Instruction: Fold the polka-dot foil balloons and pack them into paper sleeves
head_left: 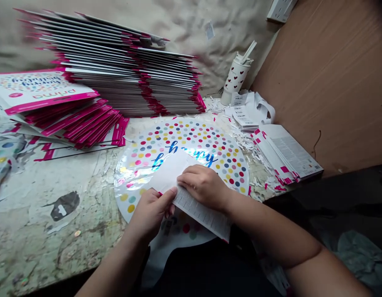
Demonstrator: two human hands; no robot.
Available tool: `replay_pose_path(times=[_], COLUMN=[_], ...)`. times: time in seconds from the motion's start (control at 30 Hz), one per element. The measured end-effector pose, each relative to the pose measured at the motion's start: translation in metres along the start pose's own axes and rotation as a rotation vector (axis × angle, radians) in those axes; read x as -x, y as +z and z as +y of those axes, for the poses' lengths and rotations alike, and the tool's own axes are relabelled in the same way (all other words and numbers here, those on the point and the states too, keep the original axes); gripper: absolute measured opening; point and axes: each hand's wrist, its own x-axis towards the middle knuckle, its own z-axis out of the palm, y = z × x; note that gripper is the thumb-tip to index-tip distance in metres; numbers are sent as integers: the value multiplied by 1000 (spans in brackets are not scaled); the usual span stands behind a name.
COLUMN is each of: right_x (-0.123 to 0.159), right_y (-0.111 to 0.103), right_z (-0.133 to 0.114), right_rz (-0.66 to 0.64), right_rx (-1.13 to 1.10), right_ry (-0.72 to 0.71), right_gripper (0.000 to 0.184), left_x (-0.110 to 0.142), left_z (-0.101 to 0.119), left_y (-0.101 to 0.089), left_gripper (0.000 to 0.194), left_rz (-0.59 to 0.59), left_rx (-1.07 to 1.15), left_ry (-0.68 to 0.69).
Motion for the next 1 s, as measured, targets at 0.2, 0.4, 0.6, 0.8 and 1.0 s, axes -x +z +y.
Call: replay_pose_path(times=[0.2,0.4,0.6,0.8,1.0], right_x=[-1,0,-1,5,10], right_y=[-2,-9,-9,-22,-13], right_z=[6,-4,-1,8,1], right_rz=[5,-189,-103,-107,-63], right_rx=[30,187,322,10,131], right_ry=[20,-40,-14,71,55], right_gripper=[16,19,18,19,17], left_x=[2,5,4,3,3], left_z=[-1,4,2,9,6], left_y=[2,5,7,11,13], left_gripper=[43,42,43,37,40], left_rz=[-35,-13,-6,-35,-12], left_rx=[-10,-81,-136,-94,-181], left_ry=[24,-2,-15,8,22])
